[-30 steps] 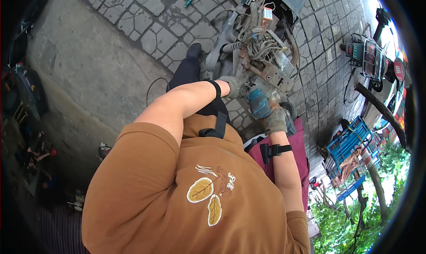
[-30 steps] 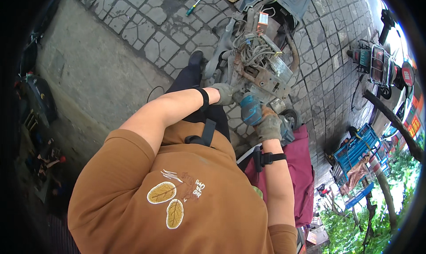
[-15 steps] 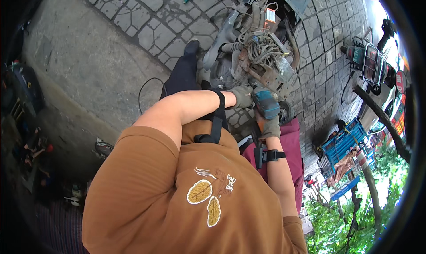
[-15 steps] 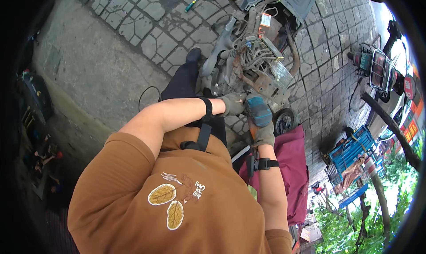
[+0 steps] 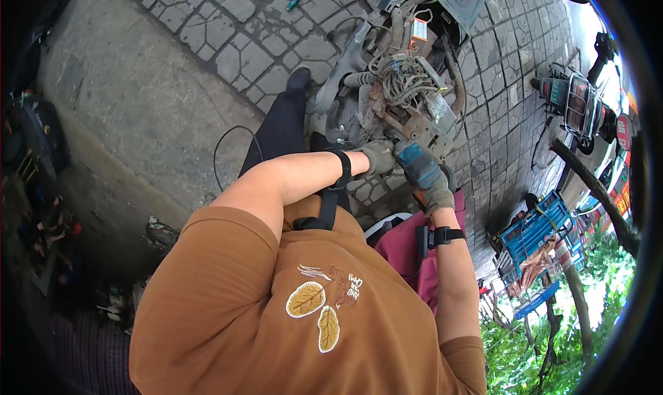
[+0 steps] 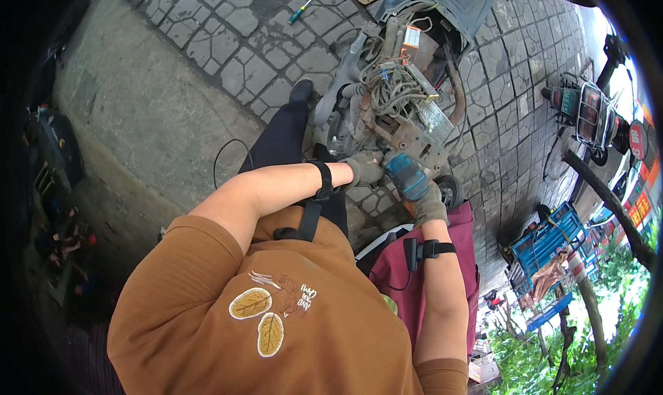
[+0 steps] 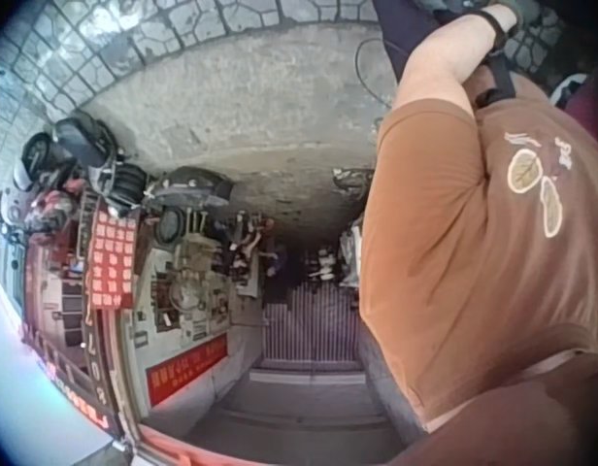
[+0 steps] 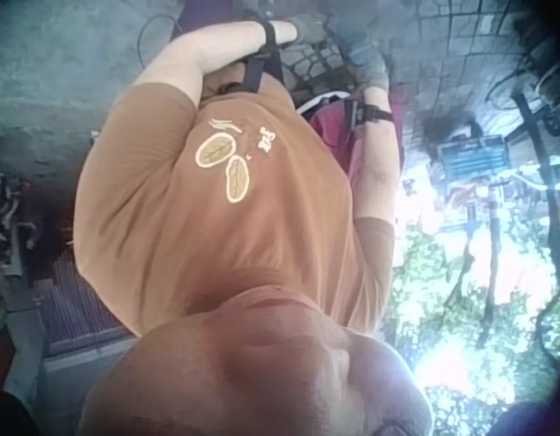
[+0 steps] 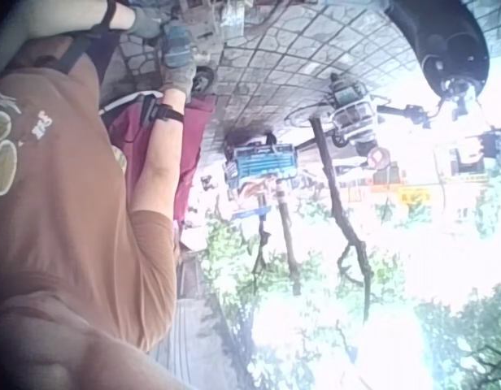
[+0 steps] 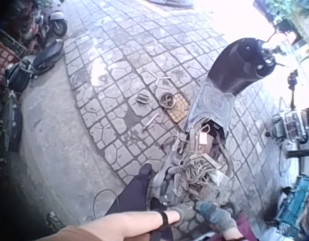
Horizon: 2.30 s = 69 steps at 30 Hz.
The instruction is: Use a screwdriver and impact driver to disassemble and inspect parts of an electric scooter.
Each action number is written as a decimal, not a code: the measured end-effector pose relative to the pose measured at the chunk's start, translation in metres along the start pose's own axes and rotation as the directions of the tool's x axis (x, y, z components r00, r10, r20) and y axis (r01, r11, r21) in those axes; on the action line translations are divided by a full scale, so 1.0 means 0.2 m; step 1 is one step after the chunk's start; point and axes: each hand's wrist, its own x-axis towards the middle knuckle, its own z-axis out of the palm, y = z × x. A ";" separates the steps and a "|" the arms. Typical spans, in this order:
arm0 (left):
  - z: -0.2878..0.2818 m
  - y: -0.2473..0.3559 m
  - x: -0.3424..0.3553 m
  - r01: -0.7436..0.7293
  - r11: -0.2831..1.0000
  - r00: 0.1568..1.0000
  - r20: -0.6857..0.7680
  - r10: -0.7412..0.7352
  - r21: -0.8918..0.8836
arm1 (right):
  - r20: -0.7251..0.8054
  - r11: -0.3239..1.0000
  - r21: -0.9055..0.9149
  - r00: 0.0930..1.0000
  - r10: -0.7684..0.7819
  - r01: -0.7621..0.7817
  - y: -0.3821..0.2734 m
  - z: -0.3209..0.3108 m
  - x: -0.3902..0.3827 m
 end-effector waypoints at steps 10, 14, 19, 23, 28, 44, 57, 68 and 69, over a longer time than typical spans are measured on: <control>-0.04 0.03 0.00 0.101 0.981 0.988 -0.104 -0.119 -0.164 | -0.040 0.998 0.049 0.998 0.043 -0.042 -0.08 0.00 0.01; 0.04 0.00 0.03 0.154 0.962 0.980 -0.090 -0.178 -0.226 | -0.154 0.997 0.077 0.988 0.009 0.003 -0.19 -0.09 0.01; -0.06 0.06 -0.01 0.130 0.951 0.987 -0.059 -0.152 -0.281 | -0.087 0.942 0.307 0.982 0.166 -0.132 -0.21 -0.15 0.02; 0.00 0.02 0.02 0.060 0.979 0.991 -0.103 -0.082 -0.195 | -0.184 0.994 0.106 0.983 0.003 0.016 -0.18 -0.12 0.02; -0.04 0.01 -0.03 0.084 0.944 0.985 -0.116 -0.126 -0.318 | -0.090 0.963 0.262 0.992 0.092 -0.065 -0.20 -0.14 0.01; -0.24 -0.20 -0.21 0.166 0.935 0.901 -0.434 -0.014 0.314 | -0.186 0.988 0.156 0.982 0.041 -0.011 -0.16 -0.10 0.03; -0.24 -0.06 -0.05 0.104 0.875 0.980 0.103 -0.172 0.473 | -0.152 0.987 0.162 0.988 0.032 -0.007 -0.06 0.09 0.05; -0.03 -0.11 -0.07 0.289 0.957 0.951 -0.116 -0.286 0.012 | -0.080 0.847 0.513 0.975 0.209 -0.139 -0.06 0.04 0.10; -0.02 -0.11 -0.06 0.316 0.947 0.939 -0.123 -0.321 -0.063 | -0.079 0.849 0.510 0.976 0.204 -0.136 -0.06 0.04 0.10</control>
